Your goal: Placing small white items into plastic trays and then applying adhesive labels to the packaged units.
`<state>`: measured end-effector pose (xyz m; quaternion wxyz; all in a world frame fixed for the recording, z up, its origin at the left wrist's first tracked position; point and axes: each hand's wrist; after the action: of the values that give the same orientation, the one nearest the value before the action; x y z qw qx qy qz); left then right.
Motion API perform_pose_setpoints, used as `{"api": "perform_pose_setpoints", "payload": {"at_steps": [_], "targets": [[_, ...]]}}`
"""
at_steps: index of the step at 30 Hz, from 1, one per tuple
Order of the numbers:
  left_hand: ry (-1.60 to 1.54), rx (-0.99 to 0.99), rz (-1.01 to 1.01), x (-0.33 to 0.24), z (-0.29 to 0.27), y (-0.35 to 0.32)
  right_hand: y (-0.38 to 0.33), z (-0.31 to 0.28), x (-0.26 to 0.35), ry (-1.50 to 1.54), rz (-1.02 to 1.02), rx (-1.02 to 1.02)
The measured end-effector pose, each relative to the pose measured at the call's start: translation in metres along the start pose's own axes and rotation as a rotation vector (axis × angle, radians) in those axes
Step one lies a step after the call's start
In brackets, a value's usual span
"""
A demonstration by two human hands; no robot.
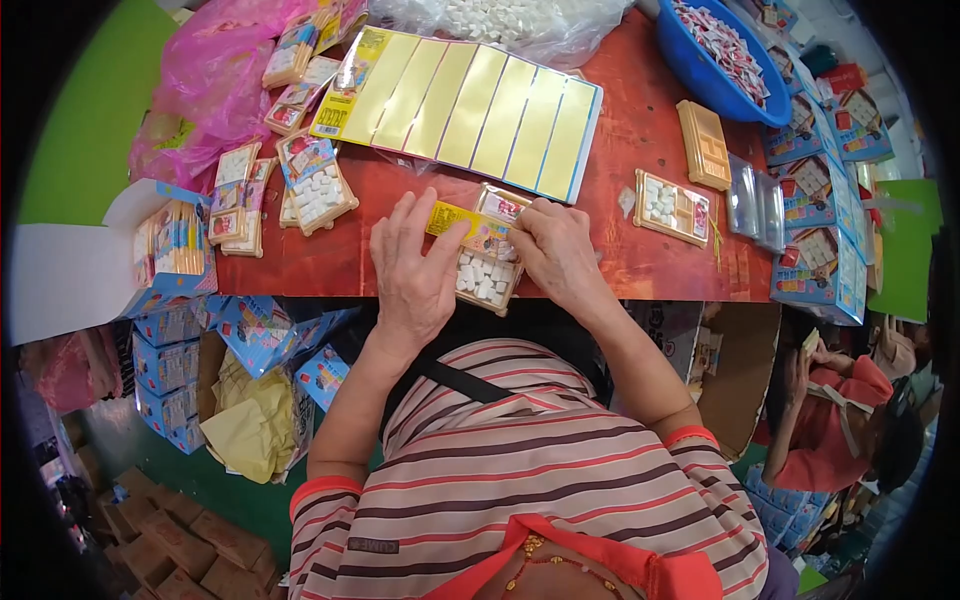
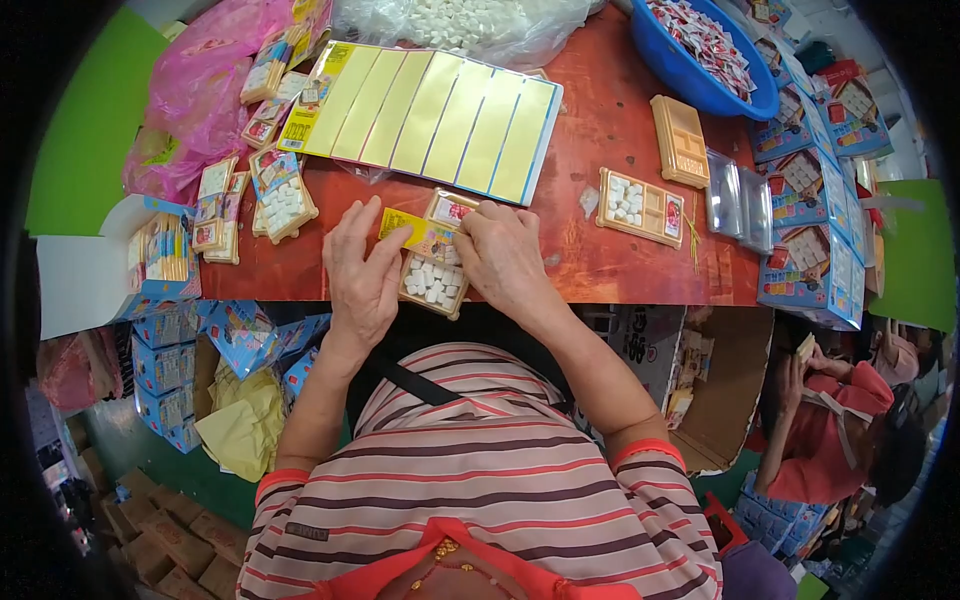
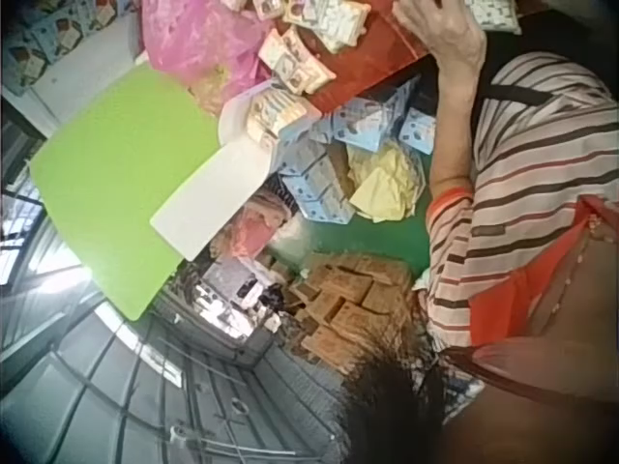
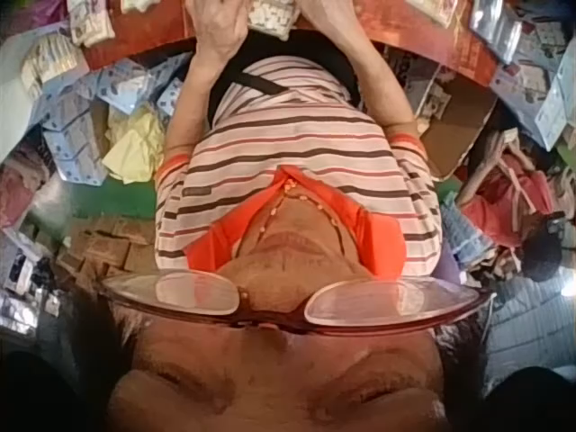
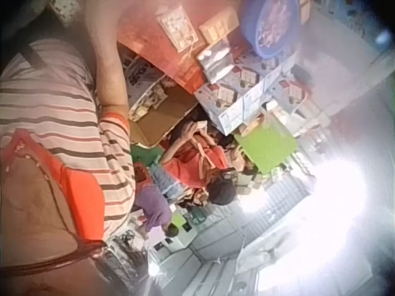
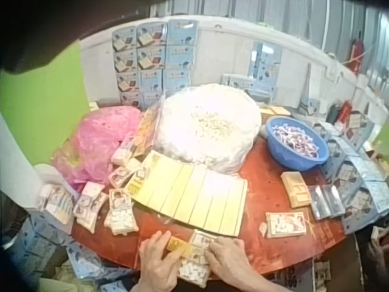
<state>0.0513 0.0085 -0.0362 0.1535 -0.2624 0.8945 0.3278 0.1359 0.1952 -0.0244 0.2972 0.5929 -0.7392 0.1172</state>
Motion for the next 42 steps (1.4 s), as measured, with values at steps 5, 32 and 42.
{"api": "perform_pose_setpoints", "payload": {"at_steps": [5,32,42], "targets": [[0.045,0.103,0.026,-0.005,0.002,-0.003,0.0,0.002,0.001,-0.084,0.035,0.042],[0.167,0.148,0.167,0.006,0.034,-0.008,-0.005,0.005,0.008,-0.279,0.006,-0.038],[0.193,0.184,0.173,0.007,0.035,-0.009,-0.013,0.001,0.003,0.024,0.159,0.01]]}}
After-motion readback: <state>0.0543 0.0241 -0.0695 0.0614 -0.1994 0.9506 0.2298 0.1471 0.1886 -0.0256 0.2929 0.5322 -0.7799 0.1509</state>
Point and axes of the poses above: each hand's wrist, its own y-axis towards the middle knuckle, its own z-axis out of the palm, x = y × z, and after that the axes turned 2 degrees about -y, right-handed
